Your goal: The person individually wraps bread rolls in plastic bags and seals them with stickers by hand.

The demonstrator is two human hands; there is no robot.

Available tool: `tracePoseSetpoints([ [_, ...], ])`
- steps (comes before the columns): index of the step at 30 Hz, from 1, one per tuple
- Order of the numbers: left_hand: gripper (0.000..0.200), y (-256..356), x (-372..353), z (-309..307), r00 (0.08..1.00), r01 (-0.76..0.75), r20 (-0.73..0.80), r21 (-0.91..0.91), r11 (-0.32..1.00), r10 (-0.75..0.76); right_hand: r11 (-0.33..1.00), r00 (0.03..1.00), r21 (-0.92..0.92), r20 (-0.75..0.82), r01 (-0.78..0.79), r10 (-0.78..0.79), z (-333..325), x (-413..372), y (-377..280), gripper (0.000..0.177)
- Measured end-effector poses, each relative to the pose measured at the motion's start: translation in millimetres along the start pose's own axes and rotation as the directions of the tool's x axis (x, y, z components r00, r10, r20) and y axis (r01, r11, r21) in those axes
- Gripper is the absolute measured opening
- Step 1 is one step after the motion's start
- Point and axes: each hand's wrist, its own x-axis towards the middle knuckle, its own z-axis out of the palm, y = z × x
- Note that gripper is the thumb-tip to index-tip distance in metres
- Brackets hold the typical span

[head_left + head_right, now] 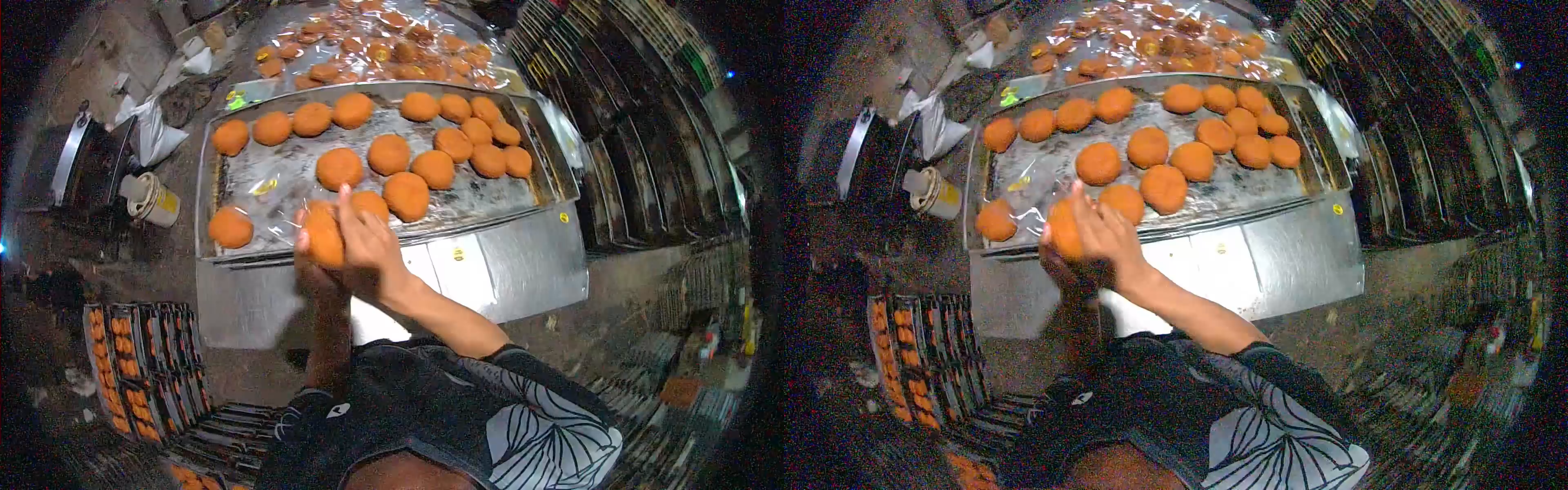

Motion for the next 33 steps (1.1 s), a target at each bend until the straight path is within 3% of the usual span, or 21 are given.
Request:
tracePoseSetpoints([
  [1,0.054,-1,0,11,0.999,-0.028,0.022,-0.055,0.998,0.029,1.000,1.000,0.002,-0.010,-0.017,0.017,-11,-12,6,0.078],
  [3,0.053,-15,-5,16,0.999,-0.006,0.034,-0.105,0.994,0.010,0.950,0.993,0.289,0.037,-0.118,0.112,-39,-37,14,0.082],
  [4,0.052,-25,-8,17,0.998,-0.027,0.060,0.099,0.995,0.021,0.942,0.965,0.233,0.160,-0.239,0.206,-49,-41,21,0.086],
  [5,0.051,-32,-15,17,0.996,-0.045,0.086,0.301,0.953,0.020,0.938,0.963,0.238,0.160,-0.252,0.218,-55,-40,27,0.086],
  [7,0.054,-30,-12,17,0.994,-0.030,0.106,0.291,0.956,-0.001,0.996,0.997,0.069,0.059,-0.053,0.049,-68,-29,40,0.075],
  [8,0.052,-18,-6,12,0.946,0.122,0.282,0.141,0.982,-0.158,0.995,0.998,0.083,0.052,-0.051,0.047,-72,-32,47,0.074],
  [9,0.049,-8,-2,8,0.842,0.295,0.467,0.019,0.955,-0.269,0.996,0.998,0.085,0.046,-0.038,0.034,-77,-34,53,0.074],
  [10,0.042,4,-1,20,0.849,0.341,0.383,0.130,0.931,-0.364,0.998,0.997,0.044,0.061,0.054,-0.056,-82,-36,59,0.072],
  [11,0.042,9,-2,32,0.853,0.331,0.382,0.131,0.935,-0.355,0.990,0.987,0.007,0.080,0.140,-0.141,-87,-39,61,0.069],
  [13,0.035,19,2,50,0.904,0.382,0.126,0.195,0.903,-0.409,0.984,0.990,0.122,0.039,0.131,-0.136,-95,-41,58,0.067],
  [15,0.027,15,8,34,0.931,0.348,0.085,0.092,0.933,-0.356,0.924,0.990,0.369,-0.061,-0.098,0.129,-94,-54,57,0.070],
  [17,0.020,14,14,10,0.858,0.492,0.090,-0.422,0.761,-0.505,0.918,0.990,0.385,-0.064,-0.092,0.126,-94,-66,57,0.069],
  [18,0.017,13,5,33,0.886,0.410,-0.061,-0.360,0.838,-0.460,0.951,0.998,0.306,-0.029,-0.040,0.052,-95,-69,57,0.065],
  [21,0.015,8,-12,62,0.934,0.322,-0.015,-0.402,0.857,-0.357,0.978,0.999,0.204,0.004,0.048,-0.049,-102,-64,49,0.055],
  [25,0.014,3,-29,92,0.968,0.246,0.046,-0.331,0.911,-0.245,0.950,0.906,-0.030,-0.294,0.311,-0.306,-122,-47,40,0.055],
  [27,0.023,-3,-30,84,0.957,0.290,0.141,-0.426,0.857,-0.253,0.904,0.809,-0.203,-0.404,0.376,-0.427,-126,-40,35,0.050],
  [29,0.032,-14,-41,103,0.993,0.047,-0.110,0.004,0.999,-0.047,0.897,0.882,-0.149,-0.176,0.415,-0.437,-132,-26,30,0.043],
  [30,0.039,-16,-49,105,0.989,0.105,0.107,-0.038,0.994,-0.101,0.908,0.909,-0.249,-0.162,0.338,-0.383,-122,-13,24,0.040],
  [31,0.039,-19,-51,101,0.982,0.145,0.124,-0.029,0.989,-0.141,0.926,0.912,-0.228,-0.216,0.301,-0.350,-118,-5,26,0.044],
  [33,0.041,-25,-51,93,0.991,0.076,0.104,0.114,0.991,-0.088,0.930,0.921,-0.133,-0.149,0.341,-0.359,-111,-19,31,0.052],
])
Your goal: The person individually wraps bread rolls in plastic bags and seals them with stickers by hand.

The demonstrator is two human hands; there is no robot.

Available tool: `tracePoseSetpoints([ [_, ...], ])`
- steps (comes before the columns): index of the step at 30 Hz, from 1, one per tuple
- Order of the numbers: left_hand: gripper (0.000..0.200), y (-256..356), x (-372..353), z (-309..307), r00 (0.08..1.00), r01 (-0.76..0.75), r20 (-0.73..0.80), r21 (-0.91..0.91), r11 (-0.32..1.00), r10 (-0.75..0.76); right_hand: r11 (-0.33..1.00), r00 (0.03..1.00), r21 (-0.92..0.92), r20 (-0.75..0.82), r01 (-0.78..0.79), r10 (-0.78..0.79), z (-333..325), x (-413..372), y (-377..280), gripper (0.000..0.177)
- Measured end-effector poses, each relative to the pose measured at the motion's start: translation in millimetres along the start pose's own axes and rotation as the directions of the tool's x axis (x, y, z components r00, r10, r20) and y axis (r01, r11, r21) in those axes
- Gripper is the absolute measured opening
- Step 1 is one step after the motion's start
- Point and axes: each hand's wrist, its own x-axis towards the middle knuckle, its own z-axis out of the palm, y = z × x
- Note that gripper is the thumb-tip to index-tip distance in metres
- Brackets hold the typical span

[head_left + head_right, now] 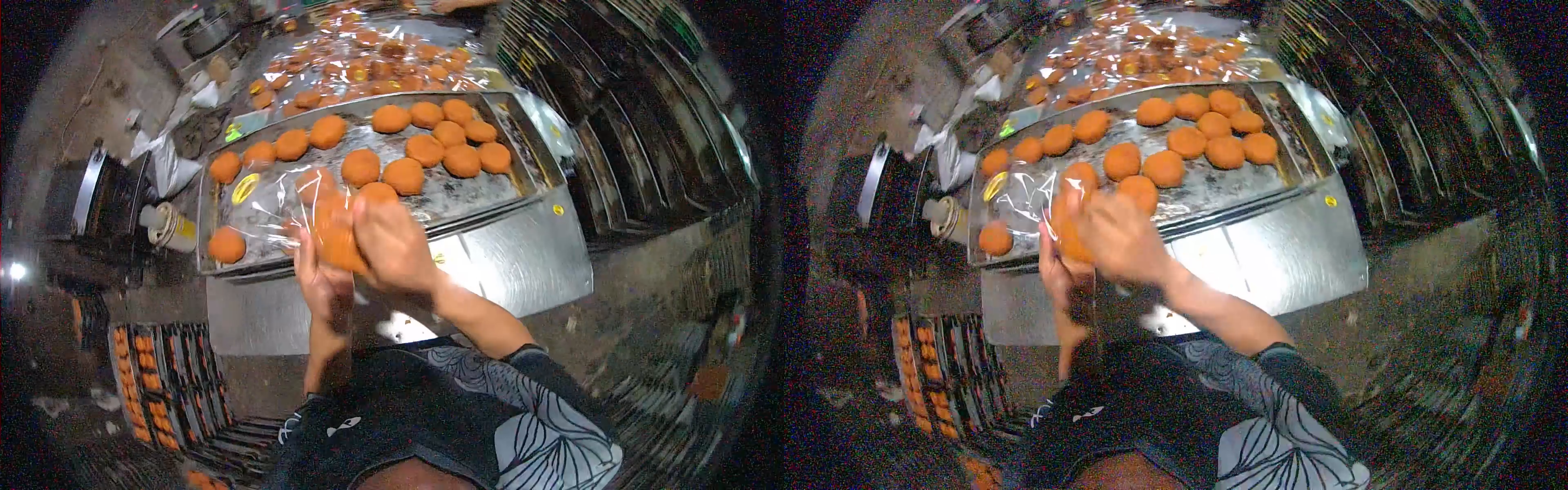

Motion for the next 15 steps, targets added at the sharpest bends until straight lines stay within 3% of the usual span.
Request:
tracePoseSetpoints([
  [1,0.046,-1,-8,7,0.996,-0.086,0.001,0.220,0.972,0.088,0.999,0.999,0.018,0.024,-0.031,0.030,5,-15,-6,0.056],
  [2,0.046,-9,-12,5,0.997,-0.071,0.022,0.225,0.972,0.068,0.998,0.998,0.034,0.047,-0.054,0.052,10,-29,-11,0.060],
  [3,0.048,-20,-14,0,0.999,-0.040,0.017,0.051,0.998,0.039,0.982,0.985,0.103,-0.051,-0.161,0.167,16,-30,-14,0.058],
  [4,0.051,-29,-17,3,1.000,-0.005,0.006,-0.124,0.992,0.006,0.981,0.983,0.087,-0.052,-0.171,0.176,20,-25,-15,0.058],
  [6,0.055,-40,-13,-5,1.000,-0.009,-0.012,-0.086,0.996,0.008,0.925,0.931,0.112,0.068,-0.364,0.359,24,-15,-19,0.056],
  [7,0.053,-33,-6,-20,0.942,0.255,0.288,-0.288,0.923,-0.170,0.857,0.939,0.384,0.133,-0.343,0.317,19,-29,-13,0.058],
  [8,0.049,-36,-7,-29,0.953,0.301,0.030,-0.230,0.925,-0.303,0.859,0.943,0.389,0.128,-0.334,0.308,19,-44,-14,0.058],
  [9,0.046,-35,-9,-24,0.883,0.368,-0.229,-0.203,0.907,-0.409,0.836,0.875,0.272,0.059,-0.477,0.480,19,-59,-15,0.051],
  [10,0.043,-65,-2,-65,0.885,0.465,0.207,-0.335,0.820,-0.417,0.776,0.782,0.158,-0.035,-0.611,0.622,17,-70,-7,0.044],
  [11,0.041,-71,-16,-59,0.906,0.421,-0.044,-0.020,0.907,-0.421,0.664,0.716,0.268,0.234,-0.698,0.658,13,-76,10,0.030],
  [12,0.038,-77,-30,-52,0.869,0.478,-0.293,0.294,0.828,-0.398,0.512,0.611,0.336,0.490,-0.791,0.622,11,-77,30,0.022],
  [13,0.033,-90,-33,-60,0.950,0.276,-0.009,0.495,0.824,-0.313,0.575,0.665,0.337,0.324,-0.745,0.673,12,-72,54,0.018],
  [14,0.028,-106,-29,-87,0.908,-0.091,0.269,0.875,0.476,-0.320,0.643,0.707,0.323,0.140,-0.694,0.693,13,-56,85,0.019],
  [15,0.028,-138,-24,-111,0.885,0.060,0.178,0.873,0.485,-0.431,0.726,0.733,0.105,0.044,-0.679,0.679,-1,-18,110,0.019],
])
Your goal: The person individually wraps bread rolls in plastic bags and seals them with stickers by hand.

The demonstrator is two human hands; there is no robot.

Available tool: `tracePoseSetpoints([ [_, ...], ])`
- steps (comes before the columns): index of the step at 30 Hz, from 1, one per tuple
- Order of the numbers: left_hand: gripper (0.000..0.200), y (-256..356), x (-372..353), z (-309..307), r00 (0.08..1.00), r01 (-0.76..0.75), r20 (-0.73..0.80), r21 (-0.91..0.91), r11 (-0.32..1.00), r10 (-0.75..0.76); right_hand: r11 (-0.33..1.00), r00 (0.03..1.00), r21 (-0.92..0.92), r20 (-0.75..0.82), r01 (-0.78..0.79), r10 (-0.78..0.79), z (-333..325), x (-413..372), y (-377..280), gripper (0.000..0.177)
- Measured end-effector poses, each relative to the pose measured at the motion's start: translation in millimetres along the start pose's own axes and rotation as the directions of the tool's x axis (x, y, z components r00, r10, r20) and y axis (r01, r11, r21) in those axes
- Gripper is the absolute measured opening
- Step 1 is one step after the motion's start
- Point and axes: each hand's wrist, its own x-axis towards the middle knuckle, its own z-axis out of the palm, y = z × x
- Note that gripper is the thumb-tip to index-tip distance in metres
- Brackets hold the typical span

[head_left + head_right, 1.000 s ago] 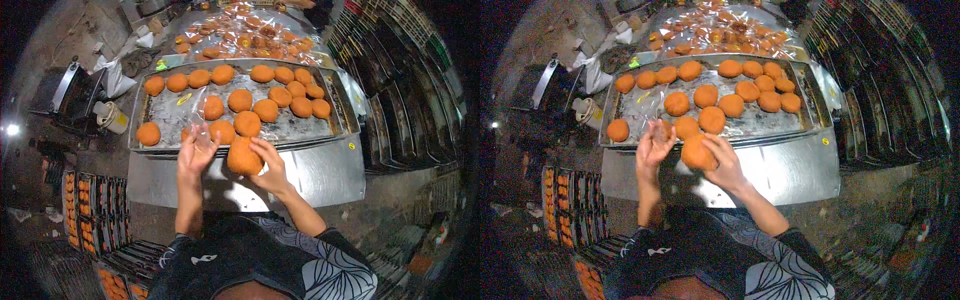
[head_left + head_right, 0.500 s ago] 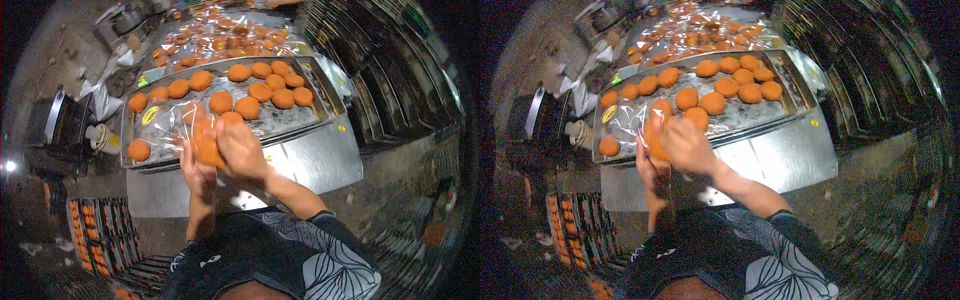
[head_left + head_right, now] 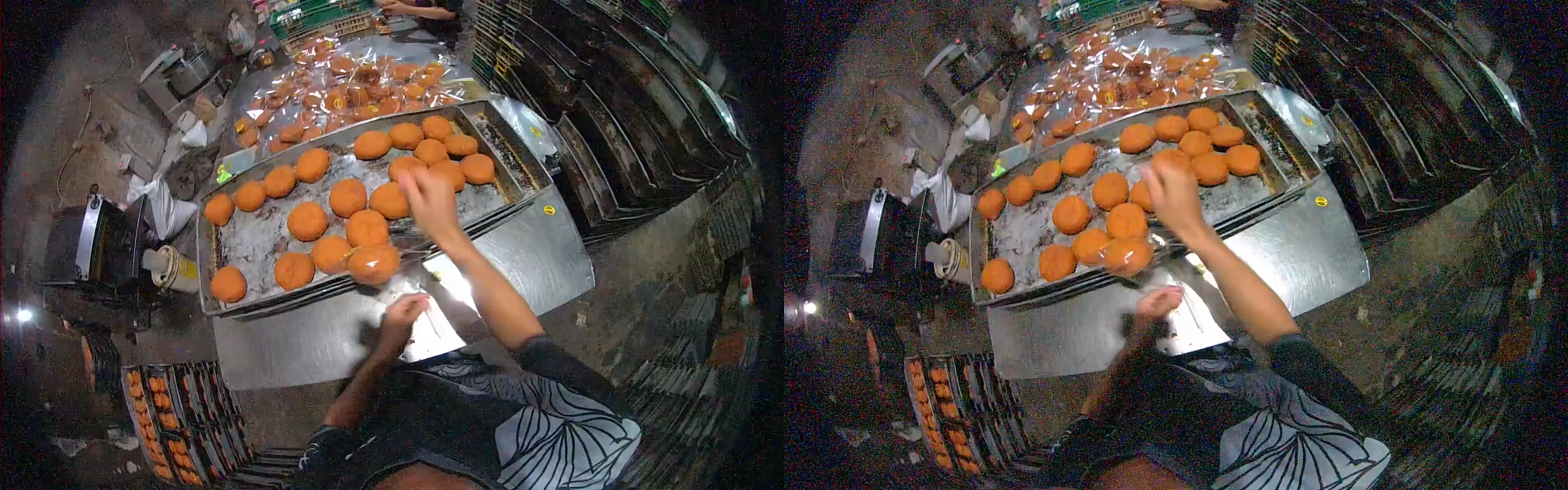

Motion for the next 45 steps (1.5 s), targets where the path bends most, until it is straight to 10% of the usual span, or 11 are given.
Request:
tracePoseSetpoints([
  [5,0.034,-41,23,49,0.949,-0.230,0.017,0.719,0.656,0.314,0.937,0.939,0.065,-0.014,0.344,-0.343,9,52,-40,0.025],
  [10,0.045,-91,26,54,0.851,-0.452,0.206,0.756,0.474,0.483,0.883,0.977,-0.463,0.144,-0.076,0.159,-18,-73,69,0.036],
  [13,0.042,-90,20,73,0.913,-0.400,0.327,0.836,0.376,0.243,0.881,0.893,-0.456,0.440,0.128,0.098,-14,-99,107,0.037],
  [17,0.048,-124,16,87,0.971,-0.164,0.213,0.922,0.351,-0.105,0.897,0.967,-0.366,0.145,0.248,-0.208,-20,-123,111,0.032],
  [24,0.032,-129,2,101,0.995,-0.102,0.072,0.772,0.627,0.073,0.712,0.556,-0.557,0.459,-0.427,0.693,-27,-162,155,0.049],
  [27,0.024,-107,-13,109,0.968,-0.196,0.064,0.801,0.565,0.244,0.753,0.435,-0.314,0.663,-0.578,0.610,-37,-169,169,0.053],
  [31,0.021,-102,-13,105,0.973,-0.208,0.045,0.591,0.779,0.225,0.810,0.845,-0.449,0.191,-0.377,0.499,-25,-187,180,0.036],
  [38,0.019,-125,-2,91,0.923,-0.381,0.279,0.757,0.531,0.265,0.954,0.747,-0.206,0.594,-0.216,0.297,-44,-126,149,0.018],
  [39,0.022,-111,-3,84,0.782,-0.524,0.326,0.805,0.279,0.531,0.991,0.875,-0.057,0.465,-0.123,0.135,-45,-92,135,0.020],
  [43,0.019,-85,0,76,0.893,-0.430,0.236,0.698,0.572,0.383,0.893,0.941,0.305,-0.176,0.330,-0.287,-73,24,0,0.030],
  [45,0.019,-54,-1,65,0.852,-0.499,0.326,0.740,0.451,0.409,0.926,0.935,0.135,-0.027,0.353,-0.353,-64,-19,6,0.035],
])
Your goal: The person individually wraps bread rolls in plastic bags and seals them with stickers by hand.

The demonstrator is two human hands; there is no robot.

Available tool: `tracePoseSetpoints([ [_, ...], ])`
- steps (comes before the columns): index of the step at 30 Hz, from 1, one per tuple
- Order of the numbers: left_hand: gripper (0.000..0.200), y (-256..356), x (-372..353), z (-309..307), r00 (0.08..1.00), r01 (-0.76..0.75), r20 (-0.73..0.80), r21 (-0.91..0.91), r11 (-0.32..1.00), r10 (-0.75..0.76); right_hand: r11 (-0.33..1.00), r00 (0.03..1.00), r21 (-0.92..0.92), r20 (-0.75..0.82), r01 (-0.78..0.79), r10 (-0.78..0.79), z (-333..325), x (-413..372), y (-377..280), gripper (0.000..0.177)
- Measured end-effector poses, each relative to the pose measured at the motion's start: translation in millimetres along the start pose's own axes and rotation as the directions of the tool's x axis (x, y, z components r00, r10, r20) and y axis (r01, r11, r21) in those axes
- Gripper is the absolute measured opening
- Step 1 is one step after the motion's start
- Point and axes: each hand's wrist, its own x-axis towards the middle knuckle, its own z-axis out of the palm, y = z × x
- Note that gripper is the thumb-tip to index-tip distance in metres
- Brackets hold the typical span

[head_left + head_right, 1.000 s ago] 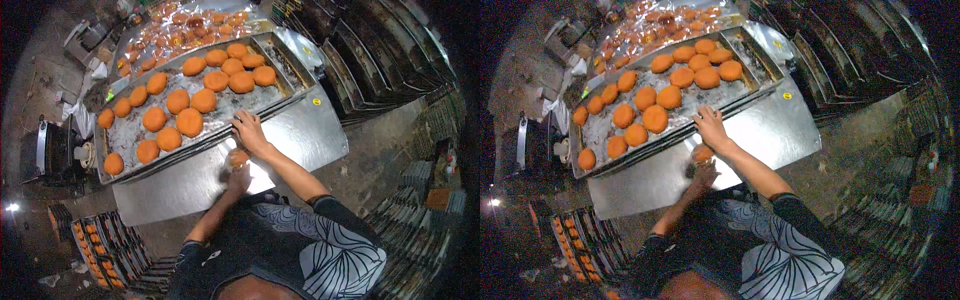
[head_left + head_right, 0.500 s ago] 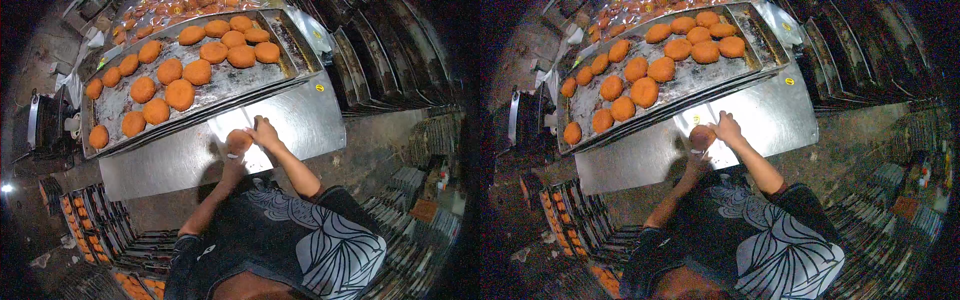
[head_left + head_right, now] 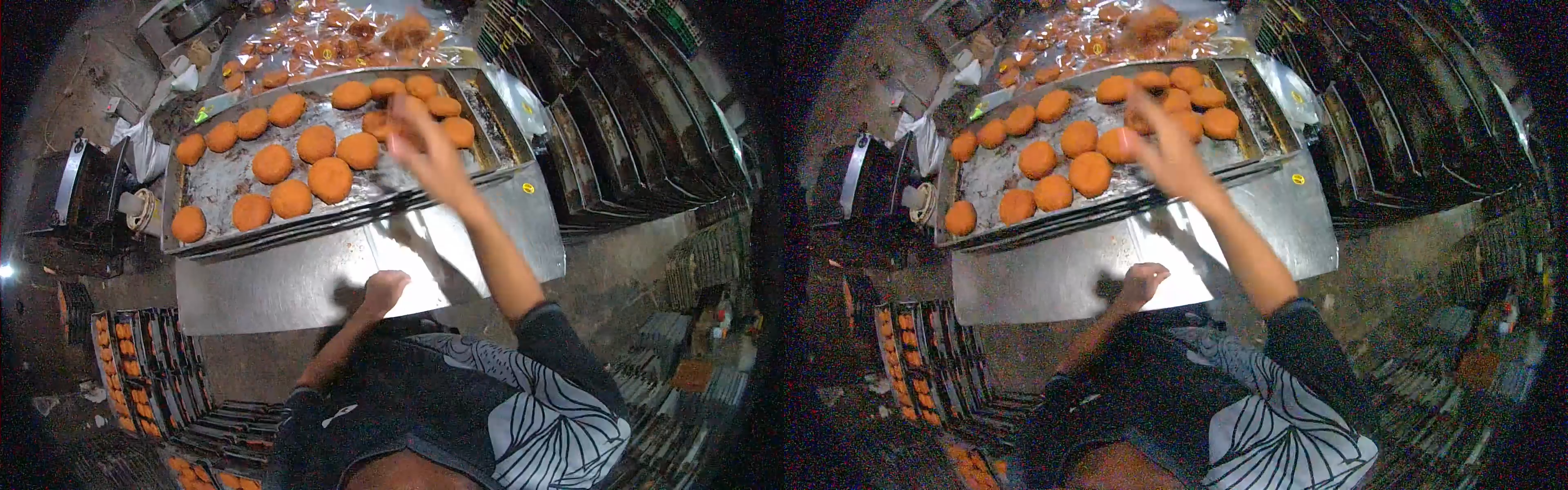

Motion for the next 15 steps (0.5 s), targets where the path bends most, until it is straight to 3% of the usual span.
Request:
tracePoseSetpoints([
  [1,0.018,3,5,-12,0.952,0.289,-0.015,-0.281,0.915,-0.305,0.926,0.852,0.054,0.415,-0.373,0.319,-9,-37,-7,0.037],
  [2,0.018,4,9,-22,0.817,0.510,0.059,-0.537,0.672,-0.573,0.780,0.619,0.007,0.613,-0.626,0.492,-4,-92,-5,0.028],
  [3,0.020,-1,8,-32,0.815,0.488,0.019,-0.562,0.668,-0.579,0.593,0.309,-0.155,0.735,-0.790,0.604,1,-147,-3,0.026],
  [4,0.018,-18,1,-15,0.791,0.403,0.151,-0.858,0.318,-0.592,0.616,0.371,-0.256,0.608,-0.745,0.702,7,-187,-13,0.025],
  [5,0.017,-8,5,-26,0.873,0.372,0.089,-0.756,0.538,-0.479,0.664,0.484,-0.332,0.482,-0.670,0.730,4,-201,-26,0.024],
  [6,0.017,5,10,-38,0.937,0.306,0.057,-0.616,0.726,-0.346,0.558,0.466,-0.183,0.376,-0.810,0.801,4,-198,-41,0.024],
  [7,0.014,9,10,-30,0.869,0.476,0.246,-0.654,0.588,-0.430,0.517,0.460,-0.111,0.325,-0.849,0.826,10,-203,-38,0.022],
  [8,0.014,15,15,-31,0.867,0.477,0.246,-0.664,0.576,-0.434,0.469,0.442,-0.039,0.277,-0.882,0.853,12,-210,-35,0.020],
  [9,0.013,23,24,-45,0.847,0.443,0.100,-0.676,0.589,-0.522,0.462,0.431,-0.052,0.282,-0.885,0.857,9,-207,-35,0.020],
  [11,0.011,35,37,-64,0.779,0.337,-0.210,-0.656,0.676,-0.591,0.110,0.084,-0.017,0.528,-0.994,0.845,8,-184,-31,0.031],
  [12,0.013,44,41,-77,0.823,0.352,-0.177,-0.588,0.728,-0.540,-0.184,0.071,0.384,0.562,-0.905,0.824,10,-165,-30,0.035],
  [13,0.010,55,42,-92,0.865,0.284,-0.160,-0.625,0.727,-0.475,-0.446,0.078,0.676,0.595,-0.586,0.800,13,-147,-26,0.038],
  [14,0.007,61,40,-103,0.902,0.216,-0.147,-0.661,0.719,-0.406,-0.131,0.279,0.650,0.487,-0.748,0.828,16,-140,-5,0.041],
  [15,0.009,47,35,-93,0.847,0.166,-0.334,-0.575,0.801,-0.414,0.077,0.469,0.764,0.310,-0.641,0.827,32,-115,-17,0.044],
])
